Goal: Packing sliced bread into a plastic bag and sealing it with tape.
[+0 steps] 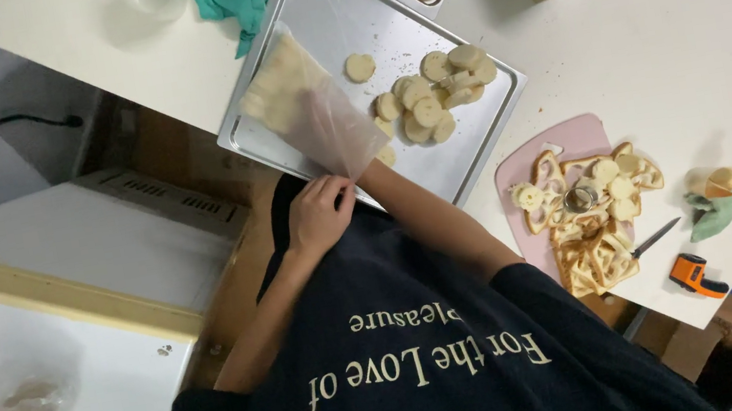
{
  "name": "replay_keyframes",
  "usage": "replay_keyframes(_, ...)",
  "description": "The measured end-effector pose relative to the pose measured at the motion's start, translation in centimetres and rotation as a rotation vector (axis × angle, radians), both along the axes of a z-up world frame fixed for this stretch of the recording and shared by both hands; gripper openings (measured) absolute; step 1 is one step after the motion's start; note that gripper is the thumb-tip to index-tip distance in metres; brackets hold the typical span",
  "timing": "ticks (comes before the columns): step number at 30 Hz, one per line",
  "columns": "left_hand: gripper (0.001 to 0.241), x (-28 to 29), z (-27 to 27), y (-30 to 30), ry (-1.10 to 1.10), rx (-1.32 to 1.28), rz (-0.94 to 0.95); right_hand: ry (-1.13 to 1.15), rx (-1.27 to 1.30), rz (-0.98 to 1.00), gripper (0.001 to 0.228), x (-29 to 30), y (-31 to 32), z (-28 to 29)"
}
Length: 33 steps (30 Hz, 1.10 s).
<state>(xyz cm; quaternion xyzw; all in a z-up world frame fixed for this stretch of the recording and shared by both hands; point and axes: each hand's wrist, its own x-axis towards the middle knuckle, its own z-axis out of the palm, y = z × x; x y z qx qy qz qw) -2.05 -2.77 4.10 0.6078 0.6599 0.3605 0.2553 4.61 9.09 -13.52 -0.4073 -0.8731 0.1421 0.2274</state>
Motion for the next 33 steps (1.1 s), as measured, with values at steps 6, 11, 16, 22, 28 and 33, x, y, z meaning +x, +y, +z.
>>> replay_keyframes(6, 0.007, -0.3, -0.3, 0.1, -0.018, -0.012, 0.035, -0.008, -0.258, 0.082, 0.043, 2.6, -0.3, -0.9)
replay_keyframes(11, 0.01, -1.2, -0.6, 0.3, 0.028, -0.078, 0.033, -0.232, -0.336, 0.304, 0.025, 3.5, 1.1, 9.8)
replay_keyframes(16, 0.015, -1.5, 1.8, 1.9, 0.072, -0.011, 0.037, 0.162, -0.573, 0.397, 0.04, 12.6, 0.7, 16.4)
replay_keyframes(22, 0.009, 2.1, 3.4, 5.9, -0.017, 0.108, -0.149, 0.04, -0.908, -0.306, 0.019, 23.5, 4.8, 17.2)
replay_keyframes(28, 0.021, 7.9, -0.6, 13.1, -0.042, 0.12, -0.336, -0.153, -0.172, -0.161, 0.066, 22.1, 8.2, 20.2)
replay_keyframes(33, 0.025, 10.0, -5.8, 18.6, -0.108, -0.059, -0.2, -0.293, -0.148, -0.078, 0.056, 23.6, 8.7, 18.0)
